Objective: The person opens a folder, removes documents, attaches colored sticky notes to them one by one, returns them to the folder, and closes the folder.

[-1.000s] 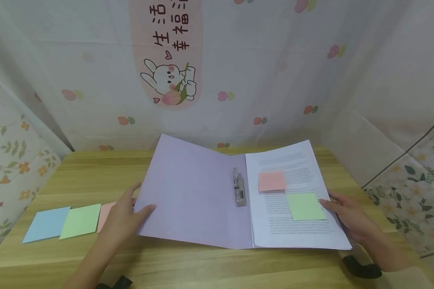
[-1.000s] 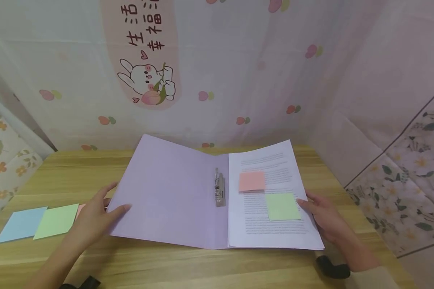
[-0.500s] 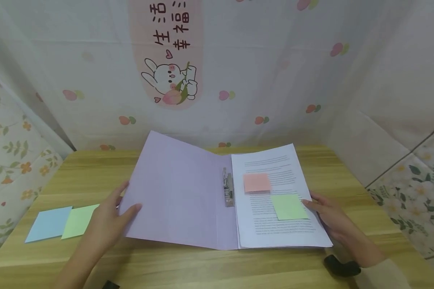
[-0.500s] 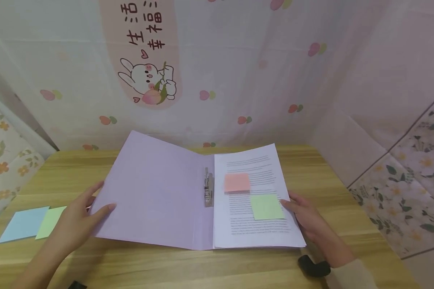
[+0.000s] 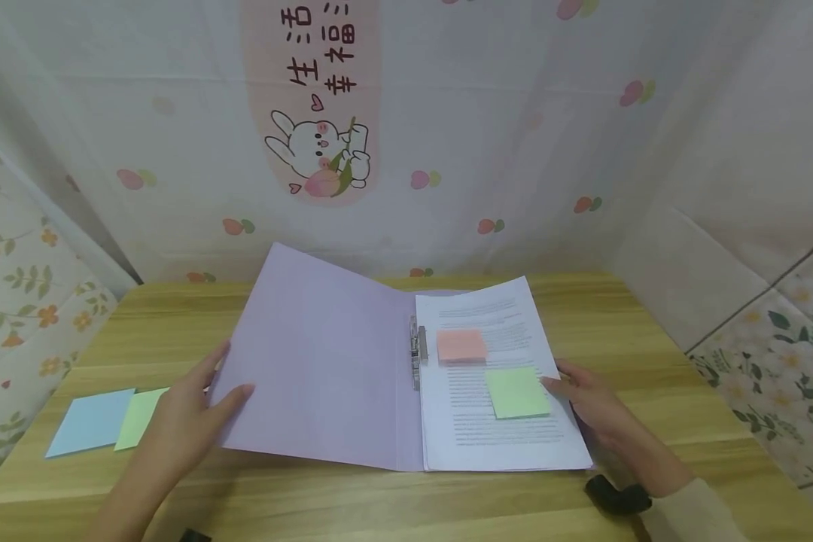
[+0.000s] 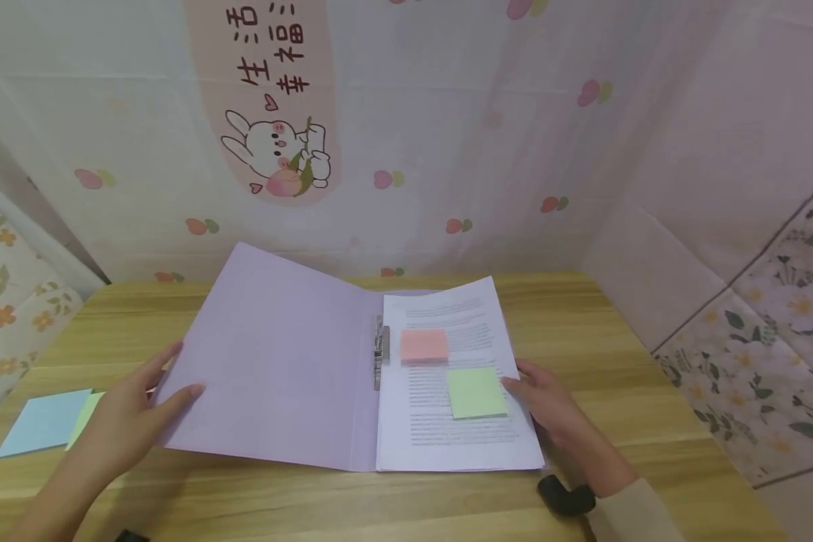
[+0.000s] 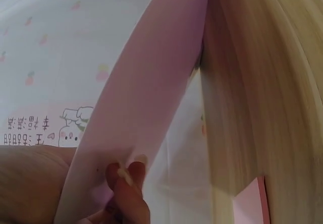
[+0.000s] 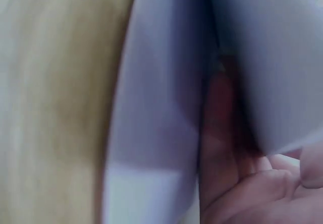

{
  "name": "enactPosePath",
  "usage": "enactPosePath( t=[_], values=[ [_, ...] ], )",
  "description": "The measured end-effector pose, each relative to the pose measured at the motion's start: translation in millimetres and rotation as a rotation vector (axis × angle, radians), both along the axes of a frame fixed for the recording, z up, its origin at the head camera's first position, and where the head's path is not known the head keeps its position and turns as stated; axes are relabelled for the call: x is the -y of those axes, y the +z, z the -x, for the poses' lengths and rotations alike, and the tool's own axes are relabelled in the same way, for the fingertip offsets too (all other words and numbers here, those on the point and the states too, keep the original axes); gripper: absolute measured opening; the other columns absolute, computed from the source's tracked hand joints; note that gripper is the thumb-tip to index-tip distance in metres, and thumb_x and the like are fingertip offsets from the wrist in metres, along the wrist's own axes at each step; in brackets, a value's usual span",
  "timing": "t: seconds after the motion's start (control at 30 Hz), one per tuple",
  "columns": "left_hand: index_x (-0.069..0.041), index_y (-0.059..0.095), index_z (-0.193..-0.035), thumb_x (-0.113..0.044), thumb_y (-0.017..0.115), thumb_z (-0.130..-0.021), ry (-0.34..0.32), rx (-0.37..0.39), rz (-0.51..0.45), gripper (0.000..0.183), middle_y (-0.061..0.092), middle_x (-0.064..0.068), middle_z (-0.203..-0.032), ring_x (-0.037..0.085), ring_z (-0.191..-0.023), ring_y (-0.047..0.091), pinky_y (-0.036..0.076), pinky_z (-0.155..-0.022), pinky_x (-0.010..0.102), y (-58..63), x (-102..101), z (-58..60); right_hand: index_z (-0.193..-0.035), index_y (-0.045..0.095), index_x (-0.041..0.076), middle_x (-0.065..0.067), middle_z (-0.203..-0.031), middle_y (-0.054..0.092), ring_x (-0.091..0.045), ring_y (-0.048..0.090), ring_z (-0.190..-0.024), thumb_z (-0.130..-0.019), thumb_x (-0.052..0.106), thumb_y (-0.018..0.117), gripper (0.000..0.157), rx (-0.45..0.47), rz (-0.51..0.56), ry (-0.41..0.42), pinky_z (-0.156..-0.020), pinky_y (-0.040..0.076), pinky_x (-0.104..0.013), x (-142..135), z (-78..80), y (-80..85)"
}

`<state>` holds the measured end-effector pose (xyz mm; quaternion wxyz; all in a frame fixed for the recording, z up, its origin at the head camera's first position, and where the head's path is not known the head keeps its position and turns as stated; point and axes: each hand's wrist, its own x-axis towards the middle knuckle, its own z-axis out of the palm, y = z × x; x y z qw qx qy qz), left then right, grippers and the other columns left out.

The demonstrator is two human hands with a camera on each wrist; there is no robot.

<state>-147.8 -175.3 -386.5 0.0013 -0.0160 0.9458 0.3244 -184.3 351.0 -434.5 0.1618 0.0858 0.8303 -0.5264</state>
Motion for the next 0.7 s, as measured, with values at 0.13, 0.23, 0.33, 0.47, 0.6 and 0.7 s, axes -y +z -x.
enactPosePath(
  t=[0.13,0.23,0.33,0.47,0.6,0.7],
  values=[
    [-0.001,0.024,-0.159,-0.041,0.061,-0.100,-0.005,0.017,0.009,0.080,0.045,0.041,-0.143,0.057,-0.130,0.050,0.045,-0.097,0.068,-1.3,3,0.3,-0.157,0.031,0.006,-0.014,-0.109,0.072,-0.022,0.071,-0.082,-0.105,0.022,0.054,0.060,-0.050,-0.082,0.047,-0.070,0.059,-0.033,3,0.5,0.7],
    [0.000,0.025,-0.158,-0.042,0.061,-0.100,-0.007,0.030,0.019,0.081,0.046,0.041,-0.143,0.057,-0.130,0.050,0.045,-0.097,0.067,-3.3,5,0.8,-0.155,0.035,0.005,-0.016,-0.108,0.070,-0.021,0.069,-0.079,-0.103,0.023,0.058,0.060,-0.092,-0.173,0.083,-0.067,0.058,-0.032,7,1.6,2.8],
    [0.001,0.025,-0.158,-0.043,0.061,-0.100,-0.007,0.044,0.027,0.082,0.045,0.041,-0.143,0.057,-0.130,0.049,0.045,-0.098,0.068,-6.0,7,2.1,-0.154,0.036,0.003,-0.018,-0.107,0.067,-0.020,0.066,-0.077,-0.100,0.030,0.062,0.066,-0.128,-0.304,0.124,-0.065,0.056,-0.032,9,2.2,7.0],
    [0.001,0.023,-0.159,-0.045,0.060,-0.100,-0.006,0.071,0.025,0.083,0.042,0.042,-0.145,0.059,-0.133,0.045,0.043,-0.100,0.069,-9.7,7,4.3,-0.154,0.034,-0.001,-0.025,-0.117,0.064,-0.032,0.067,-0.090,-0.094,0.048,0.068,0.085,-0.240,-0.599,0.172,-0.071,0.056,-0.043,9,-3.5,16.6],
    [0.002,0.023,-0.158,-0.045,0.061,-0.100,-0.002,0.073,0.048,0.084,0.042,0.042,-0.145,0.060,-0.135,0.041,0.040,-0.102,0.071,-13.0,5,4.9,-0.152,0.043,0.007,-0.030,-0.141,0.053,-0.052,0.058,-0.120,-0.083,0.064,0.072,0.094,-0.422,-0.808,0.273,-0.087,0.052,-0.065,22,-19.6,19.0],
    [0.004,0.025,-0.157,-0.041,0.062,-0.099,0.000,0.058,0.083,0.083,0.039,0.041,-0.148,0.060,-0.137,0.036,0.035,-0.106,0.072,-14.3,5,4.3,-0.150,0.050,0.017,-0.027,-0.152,0.045,-0.058,0.047,-0.133,-0.079,0.073,0.068,0.092,-0.508,-0.795,0.398,-0.096,0.045,-0.072,38,-32.9,14.7]
  ],
)
